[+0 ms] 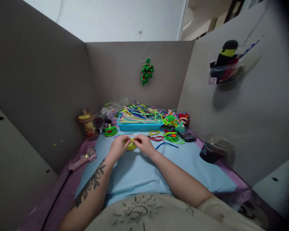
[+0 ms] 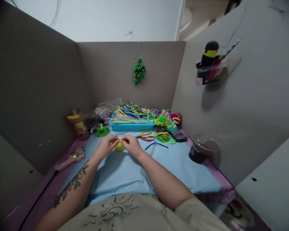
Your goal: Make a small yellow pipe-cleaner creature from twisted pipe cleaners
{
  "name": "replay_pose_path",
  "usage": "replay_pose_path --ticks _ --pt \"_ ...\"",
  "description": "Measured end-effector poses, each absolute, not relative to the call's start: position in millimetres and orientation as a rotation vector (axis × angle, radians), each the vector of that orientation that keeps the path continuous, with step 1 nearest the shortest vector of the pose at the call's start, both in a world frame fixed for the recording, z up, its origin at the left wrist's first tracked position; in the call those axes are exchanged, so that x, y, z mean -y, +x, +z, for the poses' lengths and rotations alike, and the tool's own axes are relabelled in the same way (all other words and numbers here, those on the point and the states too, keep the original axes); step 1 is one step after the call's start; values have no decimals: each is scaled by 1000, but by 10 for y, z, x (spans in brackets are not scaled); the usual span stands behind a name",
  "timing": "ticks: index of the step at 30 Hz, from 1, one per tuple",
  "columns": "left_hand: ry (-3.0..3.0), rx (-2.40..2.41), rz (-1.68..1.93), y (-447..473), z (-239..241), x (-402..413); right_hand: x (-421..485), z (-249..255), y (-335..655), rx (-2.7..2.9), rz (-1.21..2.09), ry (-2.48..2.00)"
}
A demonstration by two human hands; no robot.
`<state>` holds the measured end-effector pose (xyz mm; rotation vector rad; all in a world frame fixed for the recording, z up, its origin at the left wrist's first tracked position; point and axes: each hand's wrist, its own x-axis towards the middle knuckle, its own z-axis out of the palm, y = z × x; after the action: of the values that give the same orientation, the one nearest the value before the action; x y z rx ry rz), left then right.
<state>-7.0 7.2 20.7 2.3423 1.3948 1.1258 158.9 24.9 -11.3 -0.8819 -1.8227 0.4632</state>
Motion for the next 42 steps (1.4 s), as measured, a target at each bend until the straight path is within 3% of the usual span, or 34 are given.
replay_pose_path --ticks 16,29,42 --pt "1895 -1261 1003 -9 161 -82 -257 -111 1646 2064 38 -610" --pt "1527 -1102 1146 27 201 -74 -236 -49 1644 1888 392 -633" --pt "1514 -1115 1173 -213 302 -101 -330 -47 1747 1684 439 -911"
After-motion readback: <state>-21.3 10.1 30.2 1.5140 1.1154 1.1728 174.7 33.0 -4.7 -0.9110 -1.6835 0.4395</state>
